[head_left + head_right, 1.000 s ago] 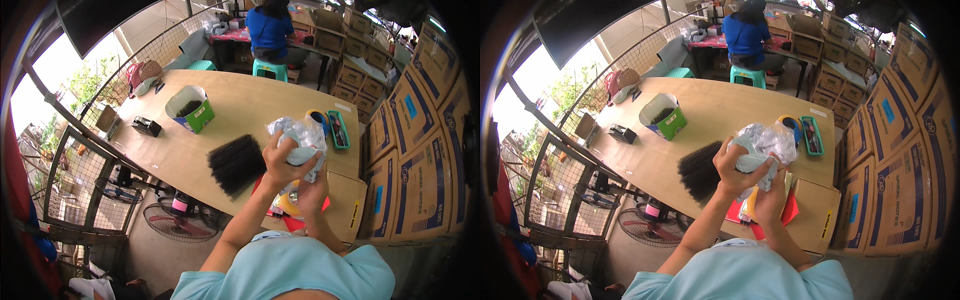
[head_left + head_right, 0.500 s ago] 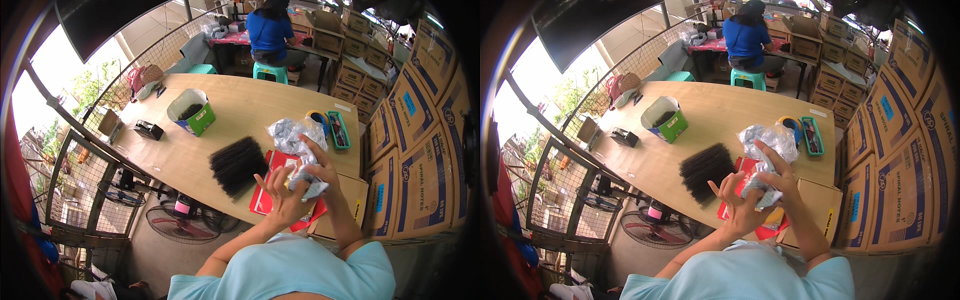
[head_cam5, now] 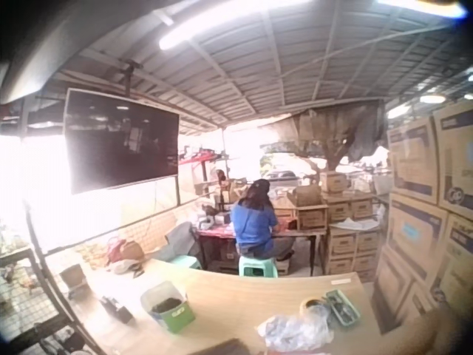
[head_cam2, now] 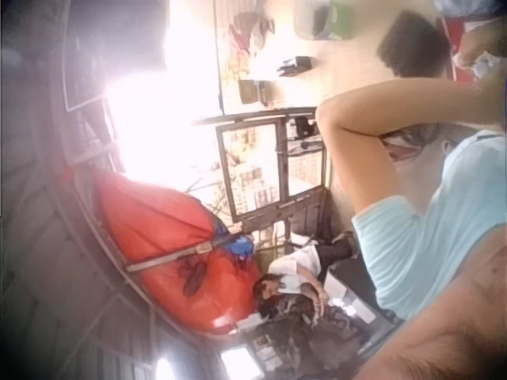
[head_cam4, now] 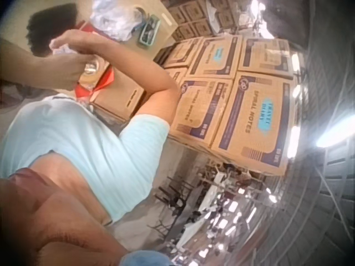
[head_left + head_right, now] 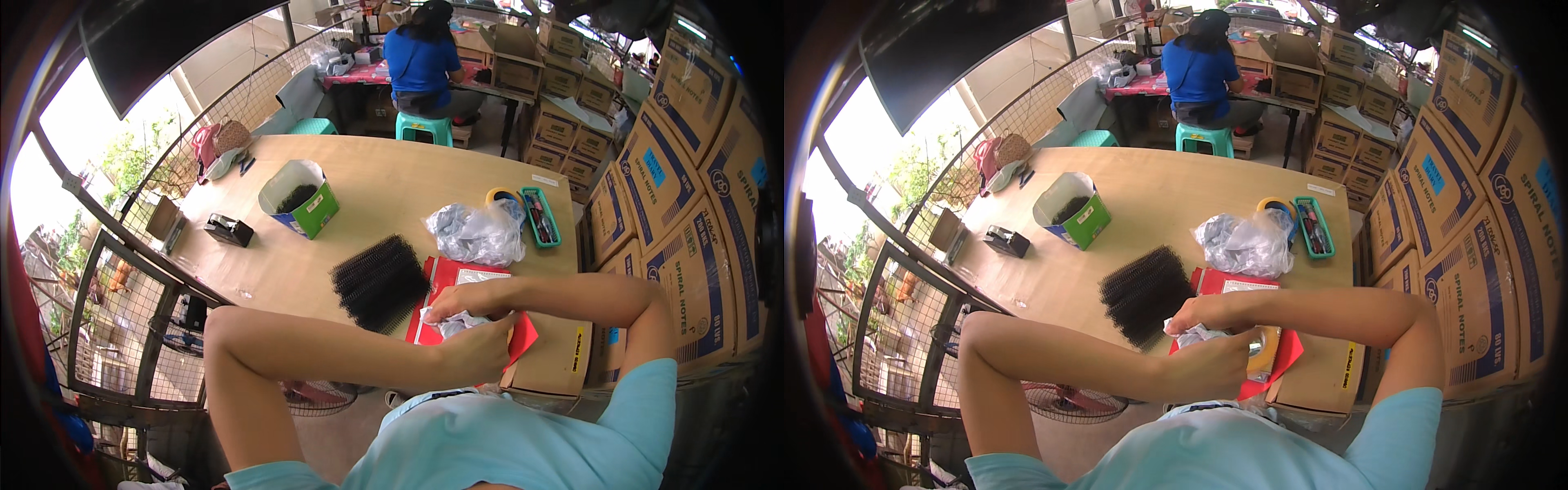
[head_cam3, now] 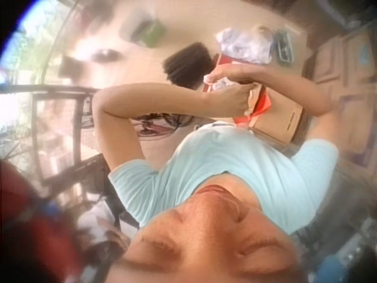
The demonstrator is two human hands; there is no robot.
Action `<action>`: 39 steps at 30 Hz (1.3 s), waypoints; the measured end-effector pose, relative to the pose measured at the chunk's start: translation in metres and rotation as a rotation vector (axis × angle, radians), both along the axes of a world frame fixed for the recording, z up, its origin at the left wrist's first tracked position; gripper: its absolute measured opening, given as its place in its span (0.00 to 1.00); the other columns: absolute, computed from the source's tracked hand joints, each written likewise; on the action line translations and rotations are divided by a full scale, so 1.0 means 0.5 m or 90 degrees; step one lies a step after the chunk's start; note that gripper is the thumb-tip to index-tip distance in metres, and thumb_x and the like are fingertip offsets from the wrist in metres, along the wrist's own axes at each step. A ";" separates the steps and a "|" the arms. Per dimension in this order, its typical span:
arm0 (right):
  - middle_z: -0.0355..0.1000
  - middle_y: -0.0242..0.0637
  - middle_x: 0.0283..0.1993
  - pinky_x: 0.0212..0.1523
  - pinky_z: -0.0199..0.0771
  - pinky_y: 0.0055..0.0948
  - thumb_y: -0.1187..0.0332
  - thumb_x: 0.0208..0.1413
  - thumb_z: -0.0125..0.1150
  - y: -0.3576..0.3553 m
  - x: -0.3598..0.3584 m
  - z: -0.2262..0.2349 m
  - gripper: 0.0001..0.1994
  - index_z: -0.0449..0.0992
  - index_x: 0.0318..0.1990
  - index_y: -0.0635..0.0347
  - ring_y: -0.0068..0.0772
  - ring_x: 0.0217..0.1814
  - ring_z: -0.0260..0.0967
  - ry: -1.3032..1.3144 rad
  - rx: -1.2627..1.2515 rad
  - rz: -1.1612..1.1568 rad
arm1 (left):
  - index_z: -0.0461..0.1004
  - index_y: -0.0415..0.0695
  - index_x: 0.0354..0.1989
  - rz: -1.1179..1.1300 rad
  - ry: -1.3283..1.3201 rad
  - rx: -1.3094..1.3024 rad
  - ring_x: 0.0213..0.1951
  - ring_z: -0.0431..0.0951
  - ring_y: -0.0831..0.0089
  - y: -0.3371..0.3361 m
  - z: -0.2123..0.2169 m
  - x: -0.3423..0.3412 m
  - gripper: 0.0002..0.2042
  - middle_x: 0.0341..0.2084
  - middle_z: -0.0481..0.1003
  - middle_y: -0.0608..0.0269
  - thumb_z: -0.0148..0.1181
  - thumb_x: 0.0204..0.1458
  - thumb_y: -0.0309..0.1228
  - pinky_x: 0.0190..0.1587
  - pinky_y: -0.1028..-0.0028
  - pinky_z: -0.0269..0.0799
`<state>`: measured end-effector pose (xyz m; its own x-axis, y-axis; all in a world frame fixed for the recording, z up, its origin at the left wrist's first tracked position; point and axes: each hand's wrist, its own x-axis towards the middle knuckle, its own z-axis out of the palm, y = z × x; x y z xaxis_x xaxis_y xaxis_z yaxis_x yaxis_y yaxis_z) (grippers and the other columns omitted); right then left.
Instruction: The person unpacks a white padded envelope on a table, removes a plastic bag containing black spiral notebook coils, and places the coils on the table. They then handle a roll of tape and a tape dispenser.
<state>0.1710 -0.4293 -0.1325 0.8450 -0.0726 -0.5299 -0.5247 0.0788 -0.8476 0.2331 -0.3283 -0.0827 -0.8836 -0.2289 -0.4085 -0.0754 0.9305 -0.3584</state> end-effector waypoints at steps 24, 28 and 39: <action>0.71 0.29 0.22 0.25 0.61 0.17 0.60 0.59 0.53 0.049 0.007 0.014 0.16 0.78 0.28 0.64 0.13 0.24 0.63 -0.033 -0.092 0.052 | 0.70 0.39 0.24 0.001 0.410 0.248 0.19 0.74 0.64 0.004 -0.053 0.035 0.09 0.13 0.70 0.62 0.58 0.33 0.29 0.23 0.67 0.70; 0.68 0.27 0.17 0.21 0.59 0.18 0.57 0.57 0.57 0.027 0.003 -0.024 0.19 0.75 0.19 0.59 0.13 0.19 0.60 -0.227 0.140 -0.214 | 0.71 0.43 0.24 -0.129 0.675 0.012 0.13 0.67 0.75 -0.021 -0.063 0.062 0.08 0.07 0.60 0.71 0.58 0.33 0.29 0.18 0.76 0.64; 0.65 0.24 0.20 0.22 0.63 0.21 0.50 0.55 0.55 0.022 0.040 -0.246 0.17 0.71 0.25 0.53 0.16 0.20 0.63 -0.278 0.525 -0.627 | 0.73 0.39 0.27 0.171 1.111 -0.109 0.18 0.72 0.71 -0.064 -0.201 0.057 0.10 0.14 0.68 0.64 0.59 0.33 0.26 0.22 0.72 0.66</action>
<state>0.1908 -0.4183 -0.2554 0.7360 -0.5335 -0.4167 0.3408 0.8239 -0.4529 0.2615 -0.3601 -0.1830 -0.1575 -0.3620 0.9188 -0.5684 0.7941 0.2154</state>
